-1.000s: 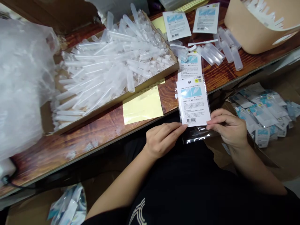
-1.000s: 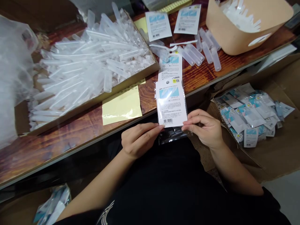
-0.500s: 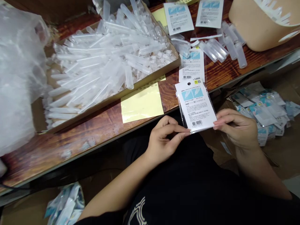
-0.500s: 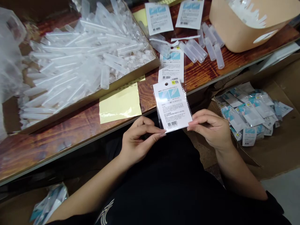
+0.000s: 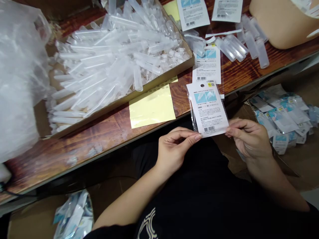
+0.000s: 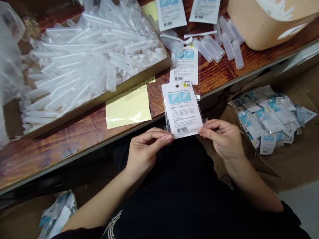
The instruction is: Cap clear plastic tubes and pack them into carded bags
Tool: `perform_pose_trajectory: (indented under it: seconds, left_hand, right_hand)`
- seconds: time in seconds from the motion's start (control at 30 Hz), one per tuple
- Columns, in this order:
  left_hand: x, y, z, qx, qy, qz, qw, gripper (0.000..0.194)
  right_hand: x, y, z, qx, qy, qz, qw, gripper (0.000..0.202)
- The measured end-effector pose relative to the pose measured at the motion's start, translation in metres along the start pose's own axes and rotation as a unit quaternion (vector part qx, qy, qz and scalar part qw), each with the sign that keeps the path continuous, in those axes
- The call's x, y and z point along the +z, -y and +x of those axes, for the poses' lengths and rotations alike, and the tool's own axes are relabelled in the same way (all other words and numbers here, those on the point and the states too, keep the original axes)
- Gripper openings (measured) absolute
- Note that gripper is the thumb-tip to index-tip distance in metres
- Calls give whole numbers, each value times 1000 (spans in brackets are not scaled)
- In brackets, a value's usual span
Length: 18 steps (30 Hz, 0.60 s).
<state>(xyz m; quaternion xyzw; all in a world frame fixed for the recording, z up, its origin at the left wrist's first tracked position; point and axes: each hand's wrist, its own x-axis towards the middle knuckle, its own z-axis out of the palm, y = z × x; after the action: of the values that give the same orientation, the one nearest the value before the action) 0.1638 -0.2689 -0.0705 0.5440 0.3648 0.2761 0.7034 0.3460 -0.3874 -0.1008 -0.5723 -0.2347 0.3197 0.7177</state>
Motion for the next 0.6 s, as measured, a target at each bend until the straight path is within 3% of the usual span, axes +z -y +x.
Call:
perform_pose_trajectory:
  seconds: [0.27,0.6]
  left_hand:
    - [4,4,0,59,-75,0,995,9]
    - [6,7,0,39,-102,-40,993,18]
  right_hand:
    - [15,6,-2,-6,-51,-37,998,20]
    - [23,3,-2,12,-69,-10,997,23]
